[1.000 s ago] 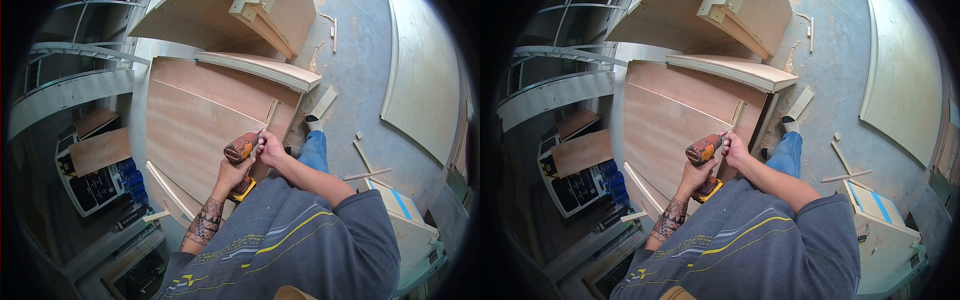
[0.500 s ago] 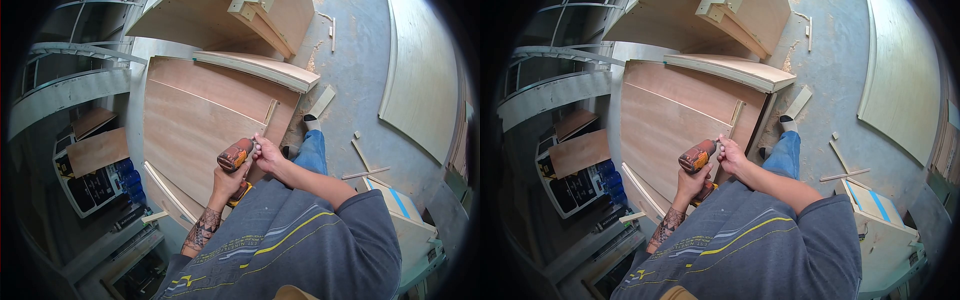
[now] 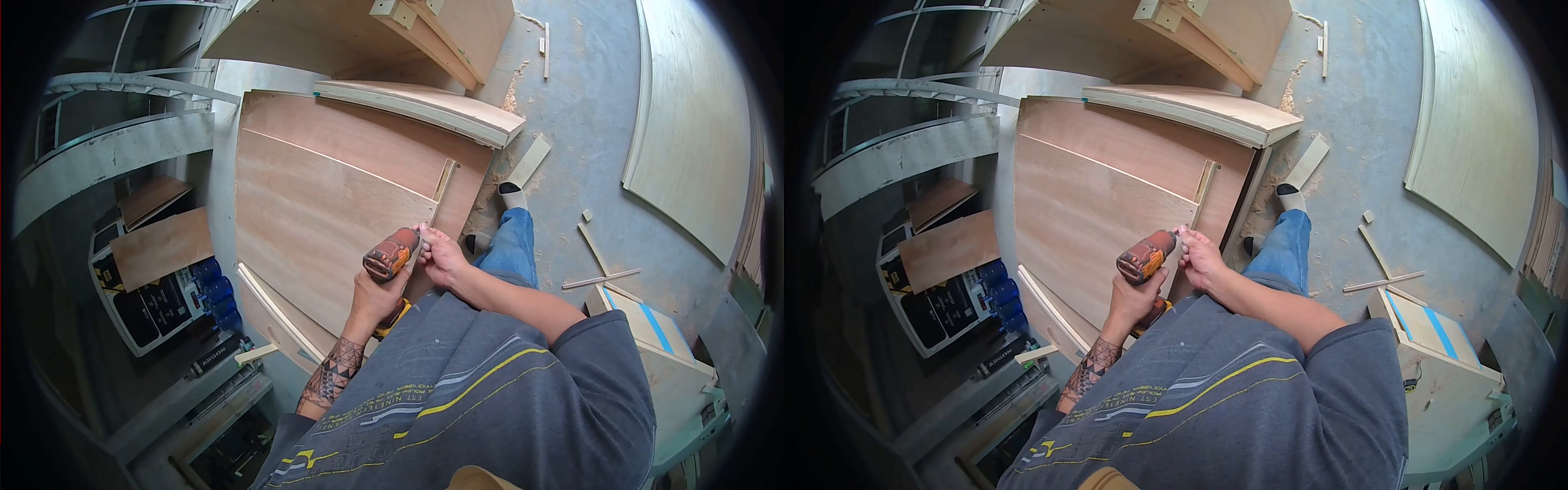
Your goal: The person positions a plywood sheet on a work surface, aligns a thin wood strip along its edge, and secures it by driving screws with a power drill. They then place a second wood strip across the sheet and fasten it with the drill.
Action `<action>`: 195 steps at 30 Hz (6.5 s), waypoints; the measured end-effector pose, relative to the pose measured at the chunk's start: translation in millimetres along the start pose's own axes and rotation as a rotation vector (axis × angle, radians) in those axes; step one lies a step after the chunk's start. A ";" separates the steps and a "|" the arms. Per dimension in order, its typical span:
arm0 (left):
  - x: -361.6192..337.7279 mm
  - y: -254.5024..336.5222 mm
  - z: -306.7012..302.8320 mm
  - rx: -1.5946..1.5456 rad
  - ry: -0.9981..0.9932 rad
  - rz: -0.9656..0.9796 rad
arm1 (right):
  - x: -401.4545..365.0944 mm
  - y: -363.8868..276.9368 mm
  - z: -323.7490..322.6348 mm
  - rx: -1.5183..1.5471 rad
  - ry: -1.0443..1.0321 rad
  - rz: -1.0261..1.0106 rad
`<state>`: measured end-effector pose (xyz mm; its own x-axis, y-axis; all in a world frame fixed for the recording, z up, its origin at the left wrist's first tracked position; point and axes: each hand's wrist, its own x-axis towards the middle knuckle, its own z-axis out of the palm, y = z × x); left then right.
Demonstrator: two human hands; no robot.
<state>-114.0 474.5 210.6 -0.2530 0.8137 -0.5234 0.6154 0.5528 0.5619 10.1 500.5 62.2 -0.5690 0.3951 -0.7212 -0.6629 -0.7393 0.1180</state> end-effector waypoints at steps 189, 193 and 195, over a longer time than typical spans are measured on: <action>-24.9 -32.1 9.9 -0.357 0.059 -0.079 | -22.5 -102.5 -4.8 -1.140 0.096 -0.216; -61.9 -43.8 -1.2 -0.502 0.072 -0.127 | -56.5 -99.4 17.1 -1.123 0.120 -0.167; -69.4 -66.2 5.6 -0.466 0.204 -0.020 | -61.3 -95.1 25.2 -1.190 0.143 -0.162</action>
<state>-133.0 380.4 206.2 -0.4304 0.7947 -0.4280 0.2218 0.5527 0.8033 95.8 560.3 112.3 -0.4120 0.5212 -0.7474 0.1838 -0.7559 -0.6284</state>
